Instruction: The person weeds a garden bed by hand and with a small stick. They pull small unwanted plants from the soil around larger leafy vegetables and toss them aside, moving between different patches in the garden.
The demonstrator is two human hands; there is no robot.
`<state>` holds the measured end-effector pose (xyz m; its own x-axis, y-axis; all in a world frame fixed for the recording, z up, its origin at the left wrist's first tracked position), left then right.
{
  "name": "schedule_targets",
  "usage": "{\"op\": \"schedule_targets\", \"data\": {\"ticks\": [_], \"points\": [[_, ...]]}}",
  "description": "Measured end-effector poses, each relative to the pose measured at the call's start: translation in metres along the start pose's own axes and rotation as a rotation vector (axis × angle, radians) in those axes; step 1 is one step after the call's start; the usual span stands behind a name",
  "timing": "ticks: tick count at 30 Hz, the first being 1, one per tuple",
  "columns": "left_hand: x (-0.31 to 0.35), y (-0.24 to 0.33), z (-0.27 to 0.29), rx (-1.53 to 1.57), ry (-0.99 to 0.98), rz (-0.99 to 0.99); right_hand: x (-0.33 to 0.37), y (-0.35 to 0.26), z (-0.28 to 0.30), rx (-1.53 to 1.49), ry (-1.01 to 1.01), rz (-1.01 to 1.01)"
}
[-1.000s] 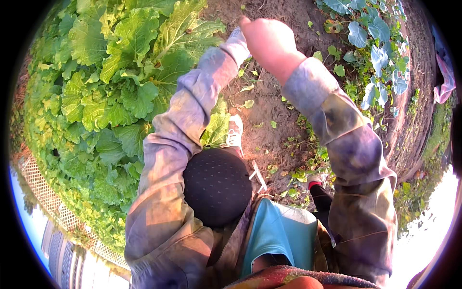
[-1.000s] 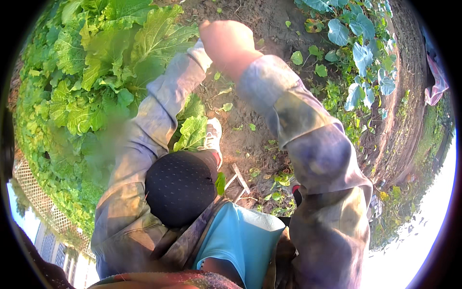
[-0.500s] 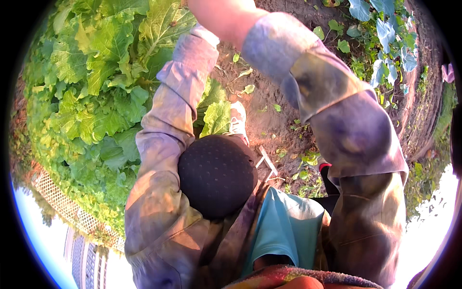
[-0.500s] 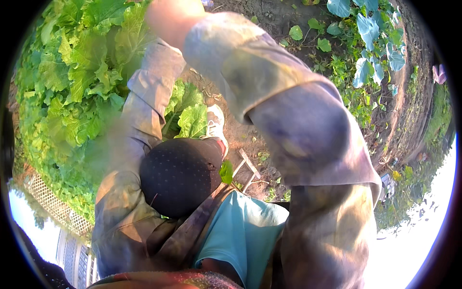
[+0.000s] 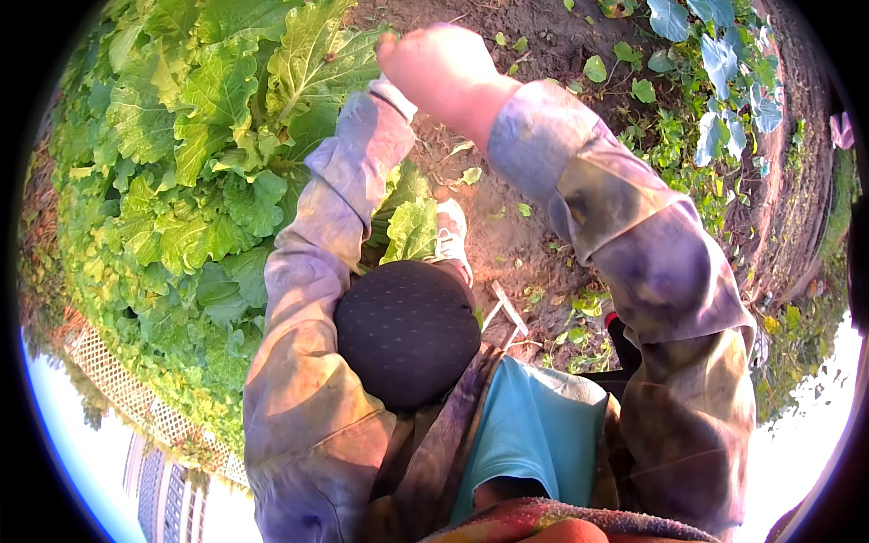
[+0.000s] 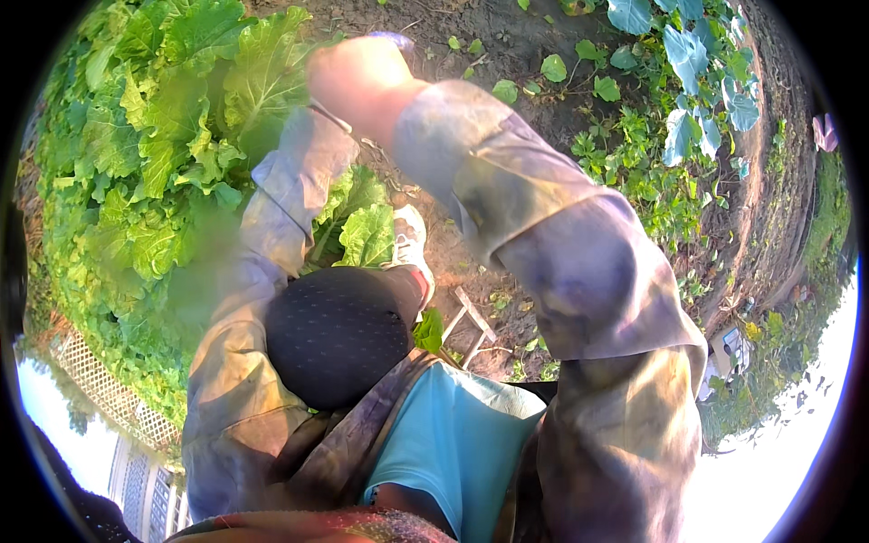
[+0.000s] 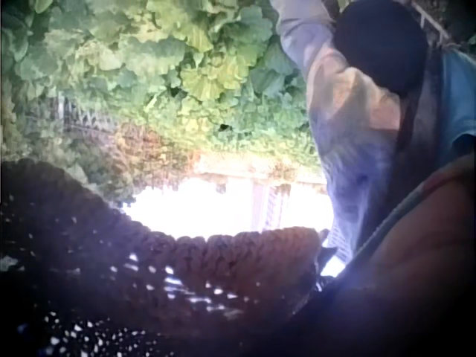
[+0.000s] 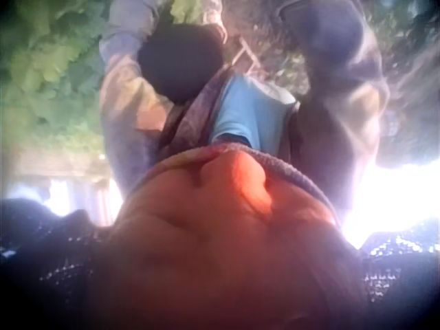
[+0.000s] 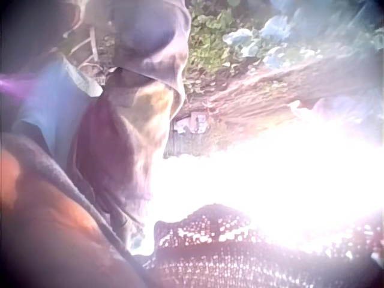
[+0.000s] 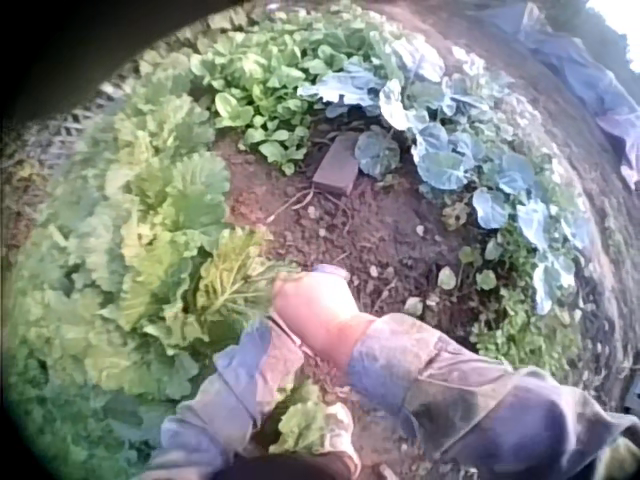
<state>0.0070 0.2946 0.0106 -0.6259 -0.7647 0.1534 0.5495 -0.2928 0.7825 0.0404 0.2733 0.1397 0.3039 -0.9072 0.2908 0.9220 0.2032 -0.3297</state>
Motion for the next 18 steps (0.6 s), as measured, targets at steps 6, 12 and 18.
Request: {"op": "schedule_targets", "data": {"ticks": [6,12,18], "points": [[0.000,0.001,0.008,0.006,0.012,-0.004,-0.021,-0.004,0.006,0.027,0.024,0.041],[0.014,-0.002,0.019,0.076,0.051,-0.003,-0.021,0.004,0.041,0.075,-0.033,0.050],[0.044,-0.010,0.029,0.274,0.158,0.100,-0.015,-0.013,-0.014,0.050,0.060,0.069]]}}
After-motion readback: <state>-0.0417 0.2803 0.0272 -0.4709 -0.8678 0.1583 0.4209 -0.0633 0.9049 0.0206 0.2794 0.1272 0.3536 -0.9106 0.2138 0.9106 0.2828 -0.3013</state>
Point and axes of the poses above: each hand's wrist, its own x-axis away from the middle knuckle, its own z-axis out of the back of the hand, y = z × x, the point moved 5 cm from there along -x, towards the middle knuckle, and after that the axes turned 1 degree about -z, right-handed, at the moved point
